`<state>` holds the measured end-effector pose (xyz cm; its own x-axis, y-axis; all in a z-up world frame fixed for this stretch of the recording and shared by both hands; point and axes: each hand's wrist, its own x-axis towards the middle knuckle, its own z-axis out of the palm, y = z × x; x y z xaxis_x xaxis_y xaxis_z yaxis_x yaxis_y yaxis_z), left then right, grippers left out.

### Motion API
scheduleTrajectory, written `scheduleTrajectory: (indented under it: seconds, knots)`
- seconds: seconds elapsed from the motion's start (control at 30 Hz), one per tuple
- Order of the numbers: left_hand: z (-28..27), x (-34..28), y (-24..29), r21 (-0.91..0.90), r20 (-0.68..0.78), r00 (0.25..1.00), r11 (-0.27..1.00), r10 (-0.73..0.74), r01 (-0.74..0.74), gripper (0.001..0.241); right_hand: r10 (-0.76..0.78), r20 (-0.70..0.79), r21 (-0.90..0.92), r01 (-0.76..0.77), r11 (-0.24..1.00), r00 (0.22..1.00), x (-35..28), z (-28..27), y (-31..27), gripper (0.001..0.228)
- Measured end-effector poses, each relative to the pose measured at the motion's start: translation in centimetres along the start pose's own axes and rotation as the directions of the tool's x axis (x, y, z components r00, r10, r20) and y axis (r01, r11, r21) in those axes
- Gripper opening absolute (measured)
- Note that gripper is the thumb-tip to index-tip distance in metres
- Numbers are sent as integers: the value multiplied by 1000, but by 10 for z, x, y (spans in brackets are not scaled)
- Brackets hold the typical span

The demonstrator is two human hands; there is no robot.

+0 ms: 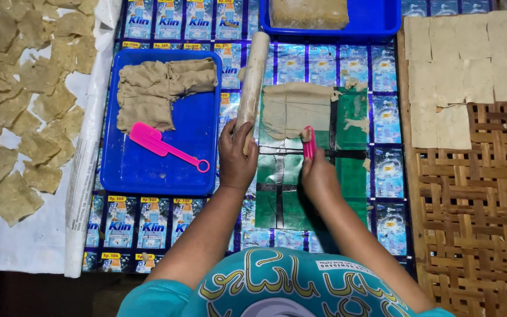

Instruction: The recorder is rolling and cutting dough into squares at a station.

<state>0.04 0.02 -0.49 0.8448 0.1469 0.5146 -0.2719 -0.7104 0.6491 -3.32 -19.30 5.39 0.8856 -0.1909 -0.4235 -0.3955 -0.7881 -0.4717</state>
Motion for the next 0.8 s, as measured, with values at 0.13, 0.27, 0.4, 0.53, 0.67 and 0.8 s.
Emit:
scheduleTrajectory:
  seconds: [0.13, 0.27, 0.4, 0.53, 0.67, 0.8]
  knots:
    - [-2, 2, 2, -19, 28, 999, 1000, -20, 21, 38, -43, 152, -159, 68, 985, 987, -5, -1, -27, 40]
    - [-2, 1, 0, -28, 26, 999, 999, -26, 27, 36, -218, 197, -201, 257, 945, 956, -37, -32, -61, 63]
    - [-4, 4, 2, -37, 18, 1000, 999, -7, 8, 34, -348, 136, 67, 342, 937, 928, -25, -22, -31, 57]
    - [-2, -1, -3, -36, 27, 999, 998, 45, -44, 36, -193, 44, -79, 196, 977, 980, -29, -59, -8, 51]
    - [-6, 1, 3, 25, 37, 996, 997, 76, -77, 37, -91, -48, -525, 52, 850, 995, -3, -72, 57, 50]
    - [-4, 0, 3, 66, 29, 996, 994, 86, -87, 35, -204, -86, -748, 73, 660, 975, 23, -72, 85, 53]
